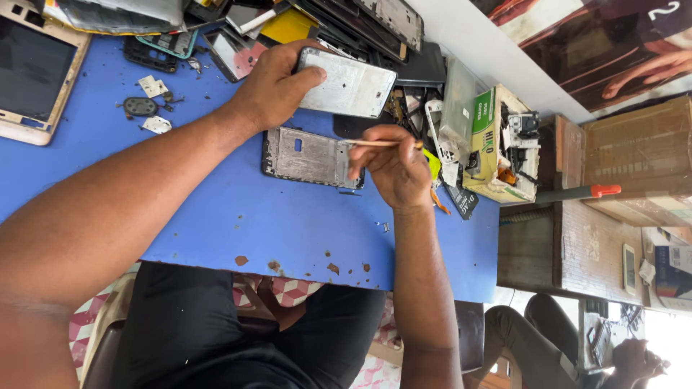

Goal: The person uses a screwdriver to remove screws from the back of a mobile phone and separates the back cover from the chassis. They then use the screwdriver to pry open the device further and manipulate internal components.

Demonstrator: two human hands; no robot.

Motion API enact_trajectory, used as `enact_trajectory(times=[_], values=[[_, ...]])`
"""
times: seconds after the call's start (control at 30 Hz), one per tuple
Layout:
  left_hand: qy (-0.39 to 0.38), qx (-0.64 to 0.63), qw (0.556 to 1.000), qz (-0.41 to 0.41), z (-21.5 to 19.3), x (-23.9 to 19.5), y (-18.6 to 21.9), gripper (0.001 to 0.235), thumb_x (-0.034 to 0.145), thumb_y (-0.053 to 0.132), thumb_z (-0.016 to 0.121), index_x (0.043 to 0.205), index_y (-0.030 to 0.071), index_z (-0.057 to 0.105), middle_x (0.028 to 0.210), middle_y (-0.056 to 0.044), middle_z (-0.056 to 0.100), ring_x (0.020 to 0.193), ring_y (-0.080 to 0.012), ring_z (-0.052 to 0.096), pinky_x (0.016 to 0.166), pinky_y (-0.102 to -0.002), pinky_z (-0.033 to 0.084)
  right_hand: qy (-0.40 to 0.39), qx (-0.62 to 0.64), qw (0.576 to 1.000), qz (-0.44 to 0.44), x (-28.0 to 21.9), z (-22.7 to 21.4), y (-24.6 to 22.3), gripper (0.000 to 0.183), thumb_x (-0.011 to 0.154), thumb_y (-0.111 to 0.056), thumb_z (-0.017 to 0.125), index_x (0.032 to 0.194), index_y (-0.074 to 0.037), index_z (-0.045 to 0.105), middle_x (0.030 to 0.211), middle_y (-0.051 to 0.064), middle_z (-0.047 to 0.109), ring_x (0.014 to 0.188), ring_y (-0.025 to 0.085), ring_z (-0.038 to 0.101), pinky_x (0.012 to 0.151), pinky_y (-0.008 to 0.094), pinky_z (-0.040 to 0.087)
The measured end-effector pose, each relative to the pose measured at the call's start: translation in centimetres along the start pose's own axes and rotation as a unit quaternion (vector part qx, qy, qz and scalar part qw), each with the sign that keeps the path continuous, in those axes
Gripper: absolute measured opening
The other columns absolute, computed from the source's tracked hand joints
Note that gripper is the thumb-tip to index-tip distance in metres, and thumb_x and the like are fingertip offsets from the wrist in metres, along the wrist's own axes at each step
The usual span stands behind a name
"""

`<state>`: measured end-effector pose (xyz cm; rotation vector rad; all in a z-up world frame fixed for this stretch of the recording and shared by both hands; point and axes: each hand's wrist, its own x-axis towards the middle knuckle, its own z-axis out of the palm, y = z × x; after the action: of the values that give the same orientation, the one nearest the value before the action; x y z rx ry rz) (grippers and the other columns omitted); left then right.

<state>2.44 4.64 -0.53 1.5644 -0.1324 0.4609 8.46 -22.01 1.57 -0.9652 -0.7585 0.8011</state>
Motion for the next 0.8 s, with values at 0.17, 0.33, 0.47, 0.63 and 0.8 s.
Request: enact_trajectory(times=[0.17, 0.33, 0.47, 0.63, 0.8], values=[[-0.008, -0.012, 1.0, 0.024, -0.07, -0.11, -0.26, 0.031, 0.101, 0.019, 0.057, 0.122, -0.001, 0.065, 0.101, -0.007, 0.072, 0.093, -0.0128, 0.066, 0.083, -0.031, 0.053, -0.047, -0.018, 0.998, 0.047, -0.18, -0.74, 0.74, 0.058, 0.111, -0.049, 0.051, 0.136, 0.002, 0.06, 0.122, 0.027, 0.071, 0.094, 0.037, 0.072, 0.088, 0.048, 0.057], [0.0, 0.014, 1.0, 0.019, 0.05, -0.04, -0.29, 0.032, 0.099, 0.021, 0.058, 0.121, -0.001, 0.066, 0.101, -0.007, 0.073, 0.093, -0.0136, 0.068, 0.083, -0.031, 0.053, -0.048, -0.026, 0.997, 0.058, -0.19, -0.7, 0.63, 0.059, 0.11, -0.049, 0.054, 0.137, 0.003, 0.059, 0.122, 0.027, 0.071, 0.094, 0.037, 0.072, 0.089, 0.049, 0.057], [-0.003, 0.007, 1.0, 0.019, 0.0, -0.2, -0.07, 0.032, 0.1, 0.021, 0.058, 0.121, -0.001, 0.066, 0.1, -0.008, 0.073, 0.093, -0.0143, 0.067, 0.083, -0.032, 0.053, -0.053, -0.022, 0.996, 0.062, -0.11, -0.38, 0.57, 0.059, 0.109, -0.05, 0.054, 0.137, 0.002, 0.059, 0.123, 0.027, 0.071, 0.095, 0.037, 0.072, 0.09, 0.05, 0.057], [-0.001, 0.016, 1.0, 0.005, -0.05, -0.23, 0.25, 0.033, 0.099, 0.023, 0.057, 0.121, 0.0, 0.067, 0.097, -0.008, 0.073, 0.09, -0.0142, 0.067, 0.081, -0.032, 0.053, -0.047, -0.025, 0.997, 0.064, -0.02, -0.18, 0.53, 0.058, 0.111, -0.05, 0.053, 0.136, 0.002, 0.06, 0.122, 0.027, 0.072, 0.093, 0.037, 0.073, 0.088, 0.049, 0.057], [-0.002, 0.016, 1.0, 0.014, -0.02, -0.2, 0.31, 0.033, 0.098, 0.023, 0.057, 0.121, 0.001, 0.067, 0.097, -0.009, 0.074, 0.09, -0.0146, 0.068, 0.081, -0.032, 0.053, -0.05, -0.033, 0.996, 0.062, -0.03, -0.13, 0.5, 0.058, 0.111, -0.05, 0.052, 0.136, 0.002, 0.06, 0.122, 0.027, 0.072, 0.093, 0.037, 0.072, 0.089, 0.049, 0.057]])
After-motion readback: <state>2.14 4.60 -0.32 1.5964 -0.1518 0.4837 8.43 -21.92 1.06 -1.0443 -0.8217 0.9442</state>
